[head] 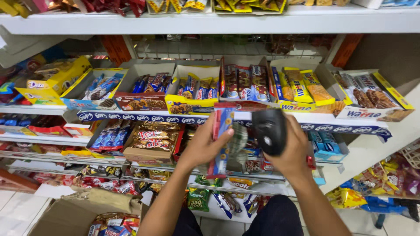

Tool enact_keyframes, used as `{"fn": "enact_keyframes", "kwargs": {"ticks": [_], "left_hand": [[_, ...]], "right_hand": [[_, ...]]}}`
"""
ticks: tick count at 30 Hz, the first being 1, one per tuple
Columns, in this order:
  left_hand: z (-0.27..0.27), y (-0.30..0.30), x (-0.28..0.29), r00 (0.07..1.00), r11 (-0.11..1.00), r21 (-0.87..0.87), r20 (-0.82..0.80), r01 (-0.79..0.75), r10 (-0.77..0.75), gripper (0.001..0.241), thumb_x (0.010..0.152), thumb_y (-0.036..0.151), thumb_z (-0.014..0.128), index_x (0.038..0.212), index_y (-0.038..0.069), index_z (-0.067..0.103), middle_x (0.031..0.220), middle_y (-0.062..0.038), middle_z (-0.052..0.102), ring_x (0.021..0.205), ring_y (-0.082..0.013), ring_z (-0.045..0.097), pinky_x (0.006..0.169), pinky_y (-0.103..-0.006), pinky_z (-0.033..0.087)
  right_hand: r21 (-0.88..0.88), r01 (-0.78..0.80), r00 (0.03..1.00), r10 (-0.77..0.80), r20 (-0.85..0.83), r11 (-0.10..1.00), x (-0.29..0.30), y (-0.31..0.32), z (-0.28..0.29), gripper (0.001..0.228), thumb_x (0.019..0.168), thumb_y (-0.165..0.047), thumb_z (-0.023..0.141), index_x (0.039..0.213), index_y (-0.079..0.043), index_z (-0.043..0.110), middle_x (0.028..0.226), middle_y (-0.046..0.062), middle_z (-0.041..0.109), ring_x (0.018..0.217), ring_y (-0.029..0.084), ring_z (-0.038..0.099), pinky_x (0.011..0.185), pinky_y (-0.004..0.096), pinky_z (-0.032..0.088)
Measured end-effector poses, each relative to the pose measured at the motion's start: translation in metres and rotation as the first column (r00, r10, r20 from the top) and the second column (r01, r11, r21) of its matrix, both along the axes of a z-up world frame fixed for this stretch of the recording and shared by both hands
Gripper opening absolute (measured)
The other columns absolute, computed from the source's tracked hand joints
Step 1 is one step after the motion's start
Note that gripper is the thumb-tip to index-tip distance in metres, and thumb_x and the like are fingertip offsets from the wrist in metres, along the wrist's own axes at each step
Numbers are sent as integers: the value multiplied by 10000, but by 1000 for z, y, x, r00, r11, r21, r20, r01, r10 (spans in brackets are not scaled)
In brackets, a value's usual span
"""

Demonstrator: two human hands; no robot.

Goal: The person scans snacks with a handheld barcode scanner and places them into cardboard boxes and onto retail shelves.

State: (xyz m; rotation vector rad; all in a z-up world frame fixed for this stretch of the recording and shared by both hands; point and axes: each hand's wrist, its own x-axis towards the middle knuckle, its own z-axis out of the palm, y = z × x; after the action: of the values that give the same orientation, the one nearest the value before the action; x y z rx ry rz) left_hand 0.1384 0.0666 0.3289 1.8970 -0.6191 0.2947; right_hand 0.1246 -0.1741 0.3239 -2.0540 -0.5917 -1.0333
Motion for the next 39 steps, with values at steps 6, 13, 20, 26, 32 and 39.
{"fn": "enact_keyframes", "kwargs": {"ticks": [6, 13, 20, 26, 32, 39], "left_hand": [[13, -21, -18, 997, 981, 194, 74, -6, -9, 364, 936, 353, 750, 1140, 86, 610, 787, -108, 623, 683, -292, 612, 646, -406, 508], [16, -33, -27, 974, 945, 325, 198, 40, -110, 431, 907, 453, 734, 1109, 94, 608, 908, -115, 681, 805, -339, 691, 687, -439, 520], [12, -16, -5, 955, 937, 266, 250, -228, 161, 400, 1056, 348, 555, 1395, 137, 564, 1335, -129, 634, 1104, -363, 680, 900, -462, 563], [6, -38, 12, 860, 758, 469, 452, -454, 236, 736, 973, 327, 632, 1573, 53, 306, 1562, -178, 411, 1029, -407, 689, 769, -543, 562], [17, -43, 13, 817, 762, 410, 513, -502, 263, 736, 929, 288, 680, 1528, 47, 327, 1606, -283, 338, 834, -423, 713, 626, -499, 573], [9, -38, 19, 860, 789, 398, 410, -468, 303, 591, 936, 242, 700, 1451, 64, 472, 1416, -206, 478, 795, -403, 715, 678, -488, 586]], "right_hand": [[469, -152, 955, 253, -158, 870, -18, 9, -27, 320, 818, -54, 830, 1092, 15, 679, 1010, 54, 732, 884, 130, 706, 796, 296, 563], [473, -120, 917, 280, -284, 873, -26, -7, -28, 252, 861, -28, 790, 1095, 2, 701, 959, 79, 746, 846, 154, 713, 796, 306, 572], [556, -47, 999, 50, 9, 830, -43, -60, -12, 169, 1018, -153, 670, 1101, -21, 608, 963, 43, 632, 800, 137, 613, 805, 243, 507], [185, 89, 948, -140, 287, 979, -3, -43, -16, 241, 1004, -156, 767, 1139, -9, 632, 1068, 116, 675, 914, 199, 658, 865, 286, 531], [-89, -21, 919, 54, 390, 996, 7, 0, 15, 365, 820, -37, 828, 1133, 13, 646, 1154, 161, 714, 1051, 313, 725, 939, 395, 578], [-36, -65, 965, 72, 252, 997, 16, 19, 31, 433, 786, -42, 833, 1173, 11, 646, 1180, 165, 661, 1017, 333, 706, 879, 390, 577]]}}
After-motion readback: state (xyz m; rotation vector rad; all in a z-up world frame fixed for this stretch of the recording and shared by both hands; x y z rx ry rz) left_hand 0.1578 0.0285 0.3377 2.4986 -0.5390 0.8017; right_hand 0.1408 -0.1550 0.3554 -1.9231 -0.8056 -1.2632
